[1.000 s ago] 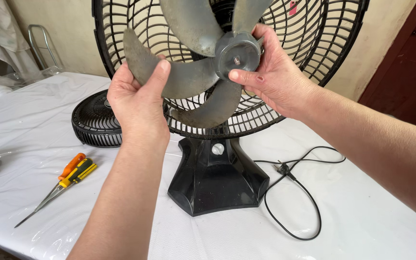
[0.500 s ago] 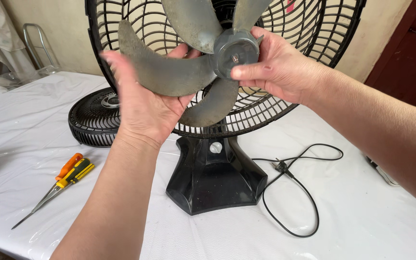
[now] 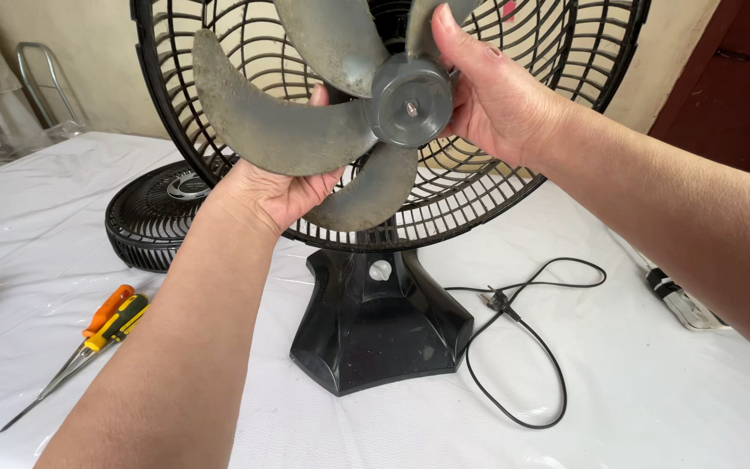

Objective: The person unplugs a black table fan, removes the front grille, then unscrews the central nut to detach the fan blades. The removed parts are placed on the table.

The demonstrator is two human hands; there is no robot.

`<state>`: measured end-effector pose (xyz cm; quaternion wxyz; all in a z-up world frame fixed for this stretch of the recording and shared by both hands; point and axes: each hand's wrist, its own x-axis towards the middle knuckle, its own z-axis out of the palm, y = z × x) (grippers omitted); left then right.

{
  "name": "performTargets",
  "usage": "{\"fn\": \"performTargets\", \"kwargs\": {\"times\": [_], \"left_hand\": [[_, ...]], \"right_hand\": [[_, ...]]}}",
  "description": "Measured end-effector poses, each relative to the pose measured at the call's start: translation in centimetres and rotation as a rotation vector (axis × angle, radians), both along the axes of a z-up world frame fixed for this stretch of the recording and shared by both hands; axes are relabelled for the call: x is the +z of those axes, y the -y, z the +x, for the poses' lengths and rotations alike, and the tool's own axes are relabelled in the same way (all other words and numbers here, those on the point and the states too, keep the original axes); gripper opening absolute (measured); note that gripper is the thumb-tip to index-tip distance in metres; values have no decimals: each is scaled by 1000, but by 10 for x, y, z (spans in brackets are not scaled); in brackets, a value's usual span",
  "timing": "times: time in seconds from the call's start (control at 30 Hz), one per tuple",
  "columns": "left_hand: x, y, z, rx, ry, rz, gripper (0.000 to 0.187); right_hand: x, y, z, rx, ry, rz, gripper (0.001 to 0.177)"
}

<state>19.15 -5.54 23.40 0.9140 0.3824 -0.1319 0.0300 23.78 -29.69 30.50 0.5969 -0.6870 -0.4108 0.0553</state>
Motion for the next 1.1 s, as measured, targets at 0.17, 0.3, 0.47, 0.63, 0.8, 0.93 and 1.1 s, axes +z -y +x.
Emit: {"fn": "performTargets", "kwargs": {"times": [0.17,0.3,0.47,0.63,0.8,0.93,1.1], "left_hand": [[4,3,5,41,-32,-93,12],[2,2,8,-56,8,-138,6],[1,2,8,-36,-39,-174,12],[0,3,8,9,-79,-180,12],[0,-1,0,-85,-6,-177,17],[-6,-4,-34,-22,20,-49,42],[-9,-10,-83,30,-6,-200,76]], "right_hand": [[0,-10,2,-41,39,15,79],[-2,-11,2,-50,27,61,80],[-2,-8,5,-66,2,67,82],[-3,-7,10,-60,25,54,82],[0,-8,13,-17,9,-2,83],[3,-7,2,-66,-20,-26,83],[9,-5,-33,-185,70,-123,64]]}}
